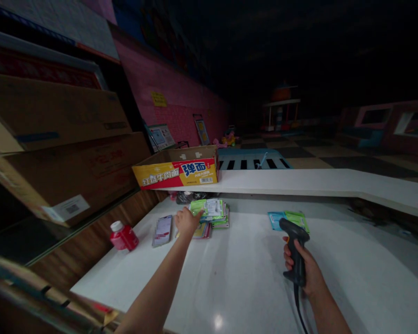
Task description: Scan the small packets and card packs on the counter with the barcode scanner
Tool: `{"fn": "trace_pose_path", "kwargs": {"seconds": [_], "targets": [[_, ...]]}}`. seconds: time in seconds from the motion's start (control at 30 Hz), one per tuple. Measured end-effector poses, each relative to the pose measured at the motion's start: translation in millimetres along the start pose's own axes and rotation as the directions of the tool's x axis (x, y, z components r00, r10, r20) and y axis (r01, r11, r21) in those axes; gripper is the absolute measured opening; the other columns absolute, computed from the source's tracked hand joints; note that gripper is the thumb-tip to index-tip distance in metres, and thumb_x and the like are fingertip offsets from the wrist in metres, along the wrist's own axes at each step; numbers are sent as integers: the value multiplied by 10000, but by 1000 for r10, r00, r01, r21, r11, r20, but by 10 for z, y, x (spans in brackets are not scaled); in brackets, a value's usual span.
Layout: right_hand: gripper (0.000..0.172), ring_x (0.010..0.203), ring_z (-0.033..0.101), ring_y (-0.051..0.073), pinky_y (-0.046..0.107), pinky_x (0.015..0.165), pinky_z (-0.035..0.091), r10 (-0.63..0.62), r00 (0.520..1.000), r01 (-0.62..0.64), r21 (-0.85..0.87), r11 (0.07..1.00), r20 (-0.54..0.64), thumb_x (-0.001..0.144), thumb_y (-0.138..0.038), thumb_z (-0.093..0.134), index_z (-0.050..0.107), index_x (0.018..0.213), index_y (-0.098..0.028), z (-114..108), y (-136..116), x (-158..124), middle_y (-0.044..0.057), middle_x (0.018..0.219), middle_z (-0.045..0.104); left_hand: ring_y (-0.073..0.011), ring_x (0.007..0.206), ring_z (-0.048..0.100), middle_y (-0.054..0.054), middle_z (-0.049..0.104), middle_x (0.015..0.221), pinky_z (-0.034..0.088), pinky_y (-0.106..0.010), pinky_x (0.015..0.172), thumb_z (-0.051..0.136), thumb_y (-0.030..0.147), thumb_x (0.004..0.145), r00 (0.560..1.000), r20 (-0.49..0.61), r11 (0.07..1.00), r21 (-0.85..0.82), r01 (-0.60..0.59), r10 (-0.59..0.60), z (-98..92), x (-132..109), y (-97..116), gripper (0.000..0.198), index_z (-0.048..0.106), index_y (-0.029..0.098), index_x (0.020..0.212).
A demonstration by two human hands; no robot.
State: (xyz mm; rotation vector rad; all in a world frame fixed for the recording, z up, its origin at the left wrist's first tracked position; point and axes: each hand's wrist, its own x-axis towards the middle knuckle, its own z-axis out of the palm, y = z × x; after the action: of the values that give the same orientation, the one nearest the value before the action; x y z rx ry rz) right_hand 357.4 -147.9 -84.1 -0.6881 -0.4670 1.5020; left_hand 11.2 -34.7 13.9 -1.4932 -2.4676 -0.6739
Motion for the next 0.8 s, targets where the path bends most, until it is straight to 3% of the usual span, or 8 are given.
{"fn": "trace_pose_path", "kwargs": {"seconds": [0.1, 0.43, 0.53, 0.63, 0.73, 0.8], "targets": [[370, 458, 428, 69, 169, 375, 391, -1, 1000, 2, 26, 1000, -8, 728, -386, 784, 659, 993, -160, -15, -2, -5, -30, 630, 530, -352, 1080, 586, -207, 654, 1086, 407, -394, 888, 630, 604, 747, 996, 85, 1000, -7, 24, -23, -32, 69, -28, 631, 575, 89, 1108], [357, 454, 422, 62, 160, 374, 388, -12, 1000, 13, 61, 998, -13, 730, -379, 782, 658, 981, -157, -19, -6, 2, -38, 621, 517, -340, 1072, 633, -198, 678, 1120, 457, -354, 810, 754, 516, 664, 977, 197, 992, -81, 97, -80, -64, 197, -44, 623, 578, 133, 1123], [361, 457, 419, 62, 160, 376, 388, -17, 1000, 17, 62, 998, -8, 733, -381, 781, 658, 988, -156, -16, -11, 7, -37, 625, 518, -307, 1019, 656, -180, 694, 1089, 453, -310, 742, 744, 416, 696, 977, 210, 985, -156, 69, -35, -103, 241, -58, 443, 626, 139, 1020], [348, 460, 417, 63, 159, 376, 386, -14, 1000, 14, 53, 998, -9, 745, -389, 769, 658, 982, -159, -24, -16, 18, -36, 625, 516, -257, 877, 674, -123, 722, 896, 433, -277, 665, 686, 313, 728, 969, 228, 961, -276, -29, 95, -159, 261, -43, 169, 644, 153, 762], [350, 460, 412, 62, 157, 375, 382, -11, 1000, 12, 46, 999, -7, 743, -400, 766, 656, 979, -167, -37, -18, 35, -38, 628, 514, -203, 733, 647, -57, 679, 715, 436, -254, 612, 644, 269, 714, 964, 171, 865, -492, -97, 205, -123, 154, 45, 141, 599, 164, 631], [358, 456, 411, 62, 155, 374, 377, -17, 1000, 18, 36, 999, -8, 738, -411, 767, 652, 978, -173, -32, -18, 37, -41, 625, 510, -166, 667, 624, -19, 658, 700, 463, -238, 577, 618, 275, 711, 959, 141, 696, -715, -75, 248, 3, -33, 151, 109, 602, 171, 681]]}}
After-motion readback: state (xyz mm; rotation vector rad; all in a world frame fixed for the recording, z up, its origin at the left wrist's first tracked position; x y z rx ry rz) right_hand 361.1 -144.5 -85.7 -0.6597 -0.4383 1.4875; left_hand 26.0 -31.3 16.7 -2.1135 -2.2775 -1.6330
